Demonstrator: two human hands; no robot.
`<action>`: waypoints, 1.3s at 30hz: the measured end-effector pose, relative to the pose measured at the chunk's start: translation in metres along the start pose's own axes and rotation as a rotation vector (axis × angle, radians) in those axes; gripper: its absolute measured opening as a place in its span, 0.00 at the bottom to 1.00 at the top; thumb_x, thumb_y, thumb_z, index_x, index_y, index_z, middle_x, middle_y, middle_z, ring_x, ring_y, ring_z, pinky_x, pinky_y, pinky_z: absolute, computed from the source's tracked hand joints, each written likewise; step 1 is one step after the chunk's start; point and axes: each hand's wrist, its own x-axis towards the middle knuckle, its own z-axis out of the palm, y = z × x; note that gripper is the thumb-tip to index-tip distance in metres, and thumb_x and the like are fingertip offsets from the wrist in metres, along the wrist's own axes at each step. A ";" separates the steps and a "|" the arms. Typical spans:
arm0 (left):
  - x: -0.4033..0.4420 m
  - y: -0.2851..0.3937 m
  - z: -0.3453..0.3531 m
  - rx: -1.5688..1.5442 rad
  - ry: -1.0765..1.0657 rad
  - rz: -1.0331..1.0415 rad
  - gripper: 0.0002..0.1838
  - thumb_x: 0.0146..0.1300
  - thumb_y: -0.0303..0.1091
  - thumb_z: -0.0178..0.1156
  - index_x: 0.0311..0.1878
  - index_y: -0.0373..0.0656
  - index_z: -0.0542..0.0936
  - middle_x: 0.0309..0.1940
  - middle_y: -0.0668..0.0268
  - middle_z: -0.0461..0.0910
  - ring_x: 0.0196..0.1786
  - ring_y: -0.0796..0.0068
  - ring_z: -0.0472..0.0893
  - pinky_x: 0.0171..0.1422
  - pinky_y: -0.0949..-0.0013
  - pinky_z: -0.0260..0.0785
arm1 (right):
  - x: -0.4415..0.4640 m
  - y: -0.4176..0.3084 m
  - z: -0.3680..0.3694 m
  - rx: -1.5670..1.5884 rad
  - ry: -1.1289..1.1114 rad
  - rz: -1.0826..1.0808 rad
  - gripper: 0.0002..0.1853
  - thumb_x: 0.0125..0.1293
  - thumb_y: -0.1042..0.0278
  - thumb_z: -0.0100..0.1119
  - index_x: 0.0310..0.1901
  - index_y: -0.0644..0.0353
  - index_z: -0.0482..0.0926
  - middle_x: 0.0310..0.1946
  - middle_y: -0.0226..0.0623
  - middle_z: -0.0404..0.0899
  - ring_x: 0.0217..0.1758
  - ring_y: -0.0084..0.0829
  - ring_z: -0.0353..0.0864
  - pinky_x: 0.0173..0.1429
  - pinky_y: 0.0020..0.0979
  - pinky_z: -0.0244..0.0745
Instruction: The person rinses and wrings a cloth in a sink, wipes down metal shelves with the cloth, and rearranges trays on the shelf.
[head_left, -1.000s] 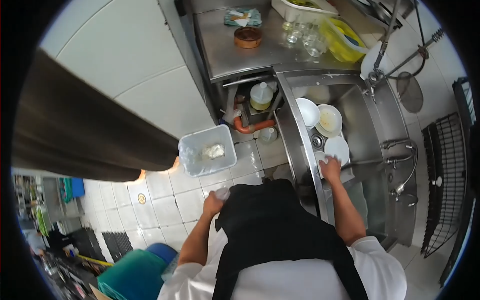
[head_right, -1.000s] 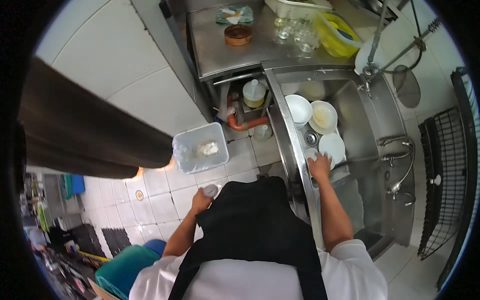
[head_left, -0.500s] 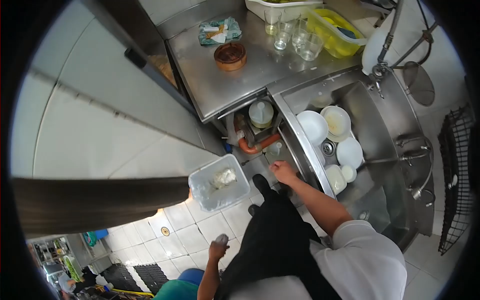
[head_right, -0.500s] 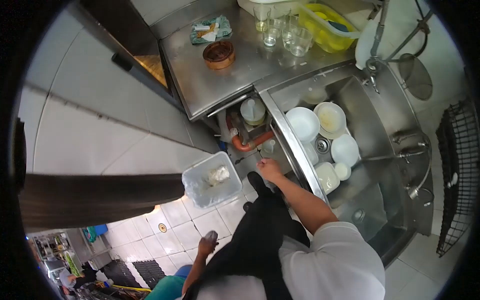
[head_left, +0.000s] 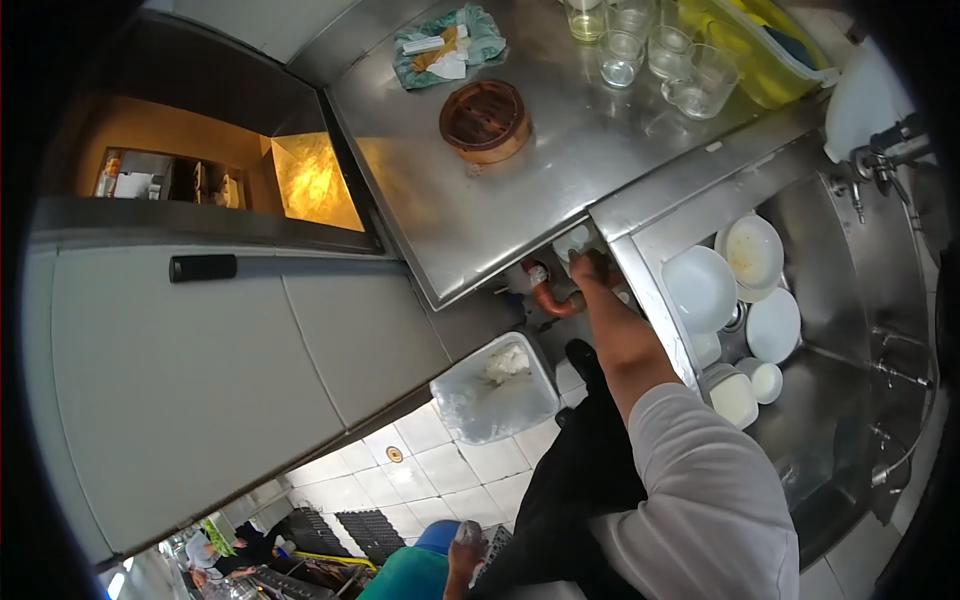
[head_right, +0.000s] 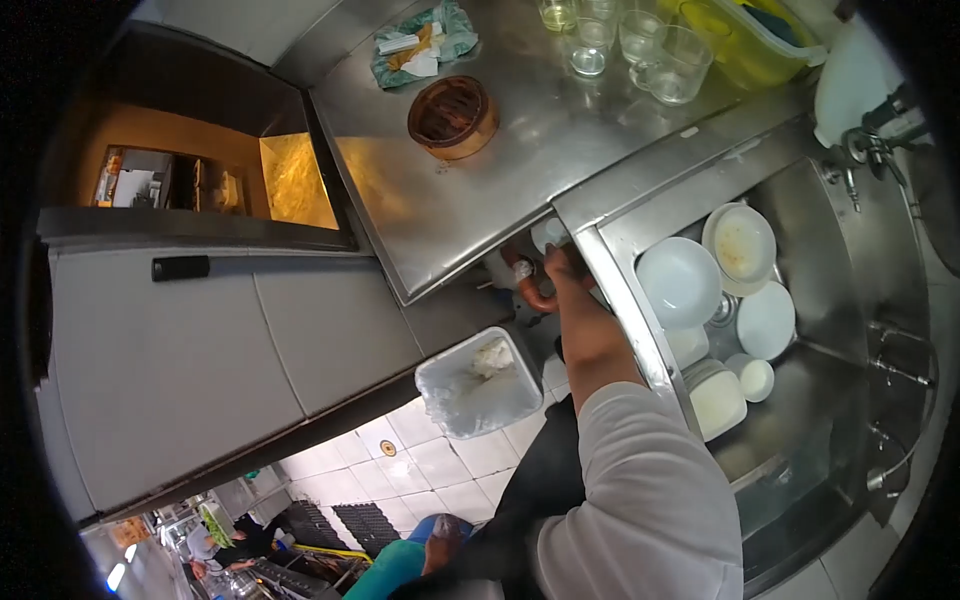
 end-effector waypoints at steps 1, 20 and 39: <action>-0.007 0.017 -0.005 -0.347 -0.033 -0.332 0.15 0.55 0.37 0.63 0.43 0.46 0.73 0.21 0.68 0.76 0.18 0.79 0.74 0.17 0.74 0.65 | 0.014 0.005 0.012 -0.018 0.048 0.017 0.27 0.61 0.43 0.50 0.46 0.62 0.79 0.52 0.50 0.75 0.57 0.46 0.72 0.61 0.41 0.67; 0.046 -0.089 0.000 0.081 0.051 0.407 0.12 0.53 0.30 0.63 0.37 0.39 0.72 0.17 0.62 0.74 0.16 0.69 0.73 0.20 0.68 0.67 | -0.106 0.086 0.031 -0.103 0.042 -0.194 0.17 0.58 0.55 0.56 0.36 0.63 0.81 0.37 0.50 0.80 0.43 0.47 0.80 0.50 0.43 0.74; 0.275 -0.077 -0.035 -0.002 -0.866 -0.137 0.06 0.47 0.25 0.62 0.27 0.40 0.74 0.14 0.67 0.70 0.12 0.76 0.69 0.12 0.72 0.60 | -0.453 0.275 0.109 0.402 0.300 0.265 0.16 0.53 0.61 0.54 0.31 0.69 0.81 0.35 0.54 0.80 0.42 0.49 0.80 0.50 0.44 0.73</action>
